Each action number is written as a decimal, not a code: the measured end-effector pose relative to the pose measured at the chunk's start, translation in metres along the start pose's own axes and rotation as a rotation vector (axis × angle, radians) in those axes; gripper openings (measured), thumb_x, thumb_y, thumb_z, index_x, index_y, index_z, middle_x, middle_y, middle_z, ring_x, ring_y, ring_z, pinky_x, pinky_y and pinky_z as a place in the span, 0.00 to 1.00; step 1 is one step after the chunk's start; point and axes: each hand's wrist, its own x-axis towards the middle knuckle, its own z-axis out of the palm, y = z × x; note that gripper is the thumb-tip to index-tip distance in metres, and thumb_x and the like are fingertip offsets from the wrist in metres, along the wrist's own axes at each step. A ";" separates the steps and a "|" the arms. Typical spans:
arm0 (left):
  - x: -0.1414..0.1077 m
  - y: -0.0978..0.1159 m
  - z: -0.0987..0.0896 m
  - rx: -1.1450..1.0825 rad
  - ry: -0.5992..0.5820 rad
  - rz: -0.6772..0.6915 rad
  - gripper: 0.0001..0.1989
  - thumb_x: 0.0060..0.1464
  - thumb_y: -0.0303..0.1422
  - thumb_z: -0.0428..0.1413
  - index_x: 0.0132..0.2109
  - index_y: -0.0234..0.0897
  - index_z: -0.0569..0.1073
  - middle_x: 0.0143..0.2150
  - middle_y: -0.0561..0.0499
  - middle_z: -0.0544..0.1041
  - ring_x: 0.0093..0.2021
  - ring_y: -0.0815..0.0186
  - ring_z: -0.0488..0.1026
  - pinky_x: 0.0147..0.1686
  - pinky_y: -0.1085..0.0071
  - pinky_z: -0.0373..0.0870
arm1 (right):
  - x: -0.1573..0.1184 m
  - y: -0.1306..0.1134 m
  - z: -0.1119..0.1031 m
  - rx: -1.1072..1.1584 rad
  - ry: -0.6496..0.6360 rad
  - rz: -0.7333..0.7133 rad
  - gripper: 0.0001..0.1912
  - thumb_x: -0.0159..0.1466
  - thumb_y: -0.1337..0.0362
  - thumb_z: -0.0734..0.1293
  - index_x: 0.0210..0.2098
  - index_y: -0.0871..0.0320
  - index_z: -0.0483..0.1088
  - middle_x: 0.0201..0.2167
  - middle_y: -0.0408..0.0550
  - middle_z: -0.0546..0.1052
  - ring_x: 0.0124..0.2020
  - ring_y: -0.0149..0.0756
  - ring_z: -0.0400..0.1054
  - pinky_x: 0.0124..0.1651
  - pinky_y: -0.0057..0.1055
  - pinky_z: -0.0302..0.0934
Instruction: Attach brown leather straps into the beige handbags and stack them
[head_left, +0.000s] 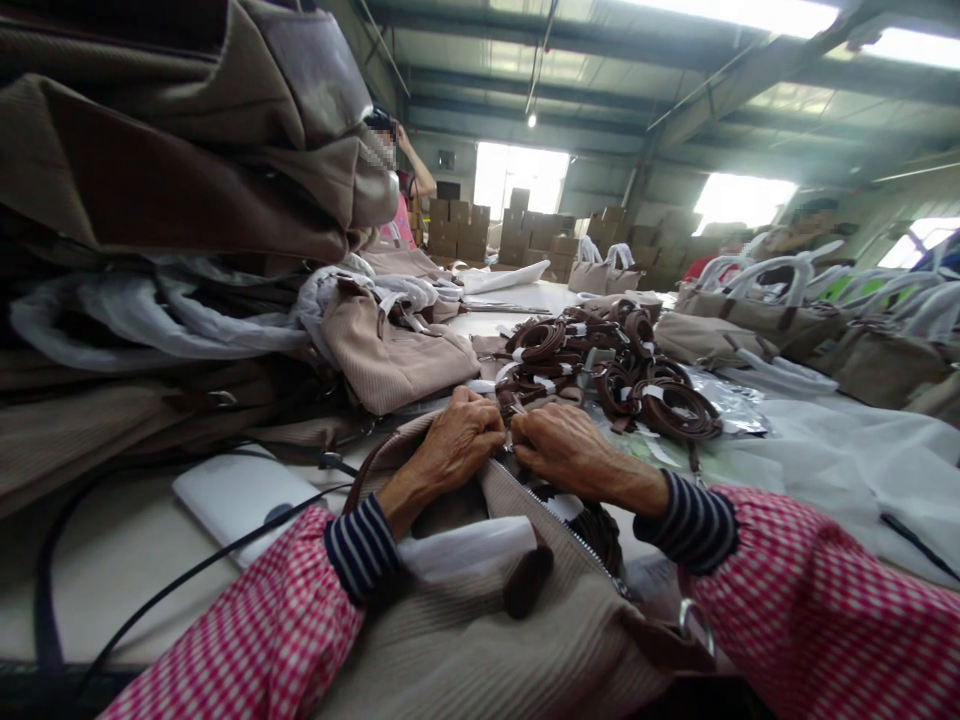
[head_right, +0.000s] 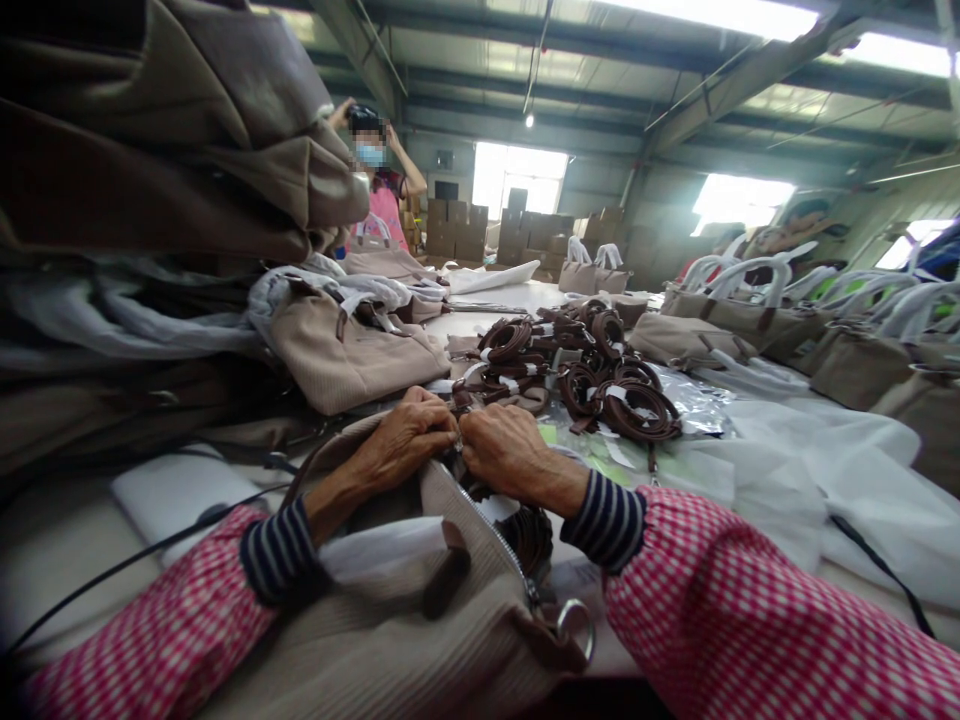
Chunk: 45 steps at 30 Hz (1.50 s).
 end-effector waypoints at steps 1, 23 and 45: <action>0.000 0.000 0.000 -0.003 0.003 -0.001 0.10 0.60 0.30 0.53 0.32 0.37 0.76 0.38 0.45 0.75 0.50 0.52 0.66 0.50 0.58 0.65 | 0.001 -0.001 -0.002 -0.013 -0.008 -0.002 0.10 0.70 0.65 0.65 0.40 0.61 0.79 0.37 0.55 0.83 0.39 0.43 0.76 0.35 0.34 0.50; 0.002 0.004 -0.008 0.017 -0.131 0.066 0.14 0.66 0.31 0.50 0.36 0.37 0.79 0.44 0.46 0.81 0.50 0.56 0.69 0.59 0.57 0.63 | 0.023 0.026 0.042 0.677 0.158 -0.107 0.06 0.59 0.75 0.68 0.27 0.61 0.74 0.24 0.41 0.74 0.28 0.31 0.67 0.34 0.27 0.54; -0.008 0.021 0.002 0.600 -0.086 0.014 0.06 0.63 0.26 0.53 0.41 0.38 0.74 0.44 0.44 0.75 0.51 0.52 0.67 0.39 0.64 0.69 | 0.006 0.026 0.087 0.672 0.500 -0.228 0.06 0.67 0.71 0.65 0.34 0.57 0.71 0.30 0.43 0.75 0.32 0.32 0.69 0.38 0.27 0.58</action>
